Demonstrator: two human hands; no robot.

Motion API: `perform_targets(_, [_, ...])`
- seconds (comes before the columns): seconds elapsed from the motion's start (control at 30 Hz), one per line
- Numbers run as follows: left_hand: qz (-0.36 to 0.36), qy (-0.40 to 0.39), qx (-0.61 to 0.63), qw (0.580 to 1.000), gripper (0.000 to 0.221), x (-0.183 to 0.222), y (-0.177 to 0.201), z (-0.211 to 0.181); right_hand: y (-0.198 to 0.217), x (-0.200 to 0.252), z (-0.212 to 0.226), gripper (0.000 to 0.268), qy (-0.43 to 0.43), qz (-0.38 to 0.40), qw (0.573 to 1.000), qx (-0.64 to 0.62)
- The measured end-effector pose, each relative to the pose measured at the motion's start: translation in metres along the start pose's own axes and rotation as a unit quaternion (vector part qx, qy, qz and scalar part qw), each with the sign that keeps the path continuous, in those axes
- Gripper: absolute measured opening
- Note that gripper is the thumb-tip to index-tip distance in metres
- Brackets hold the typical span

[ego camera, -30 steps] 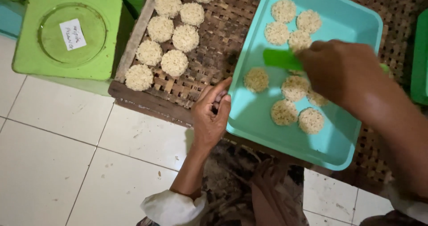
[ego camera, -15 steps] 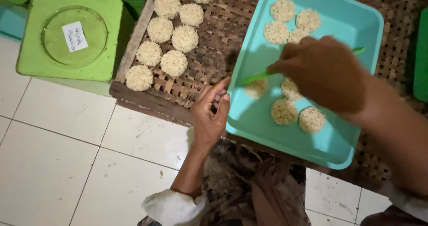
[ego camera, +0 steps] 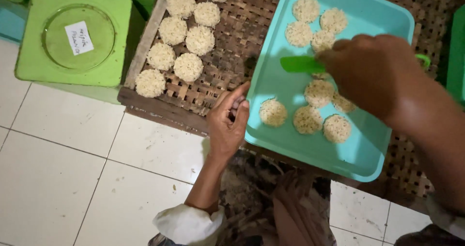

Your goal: Arranging round food patties from a tray onto a drying rack using a spatula

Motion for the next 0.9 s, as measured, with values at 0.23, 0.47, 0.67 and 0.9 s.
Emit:
perform_targets(0.23, [0.019,0.108,0.002,0.994,0.040,-0.003,0.006,-0.029,-0.012,0.011,0.024,0.061,0.070,0.105,0.976,-0.180])
perform_targets(0.47, [0.074,0.193,-0.078,0.975,0.043,-0.001,0.010,-0.046,-0.008,0.012,0.032,0.063,0.076,0.139,0.960,-0.231])
perform_targets(0.67, [0.071,0.225,-0.098,0.967,0.038,0.006,0.009,-0.033,0.002,0.009,0.034,0.061,0.095,0.193,0.957,-0.195])
perform_targets(0.9, [0.088,0.273,-0.082,0.954,0.048,0.008,0.011,-0.032,-0.008,0.010,0.027,0.067,0.140,0.089,0.972,-0.169])
Point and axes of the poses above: each hand's wrist, its own x-axis away from the middle knuckle, its own y-axis out of the back of the hand, z = x × y, the point moved 4 cm from there along -x, towards the middle knuckle, and after that the axes turned 1 degree about -y, right-handed, at the moved point
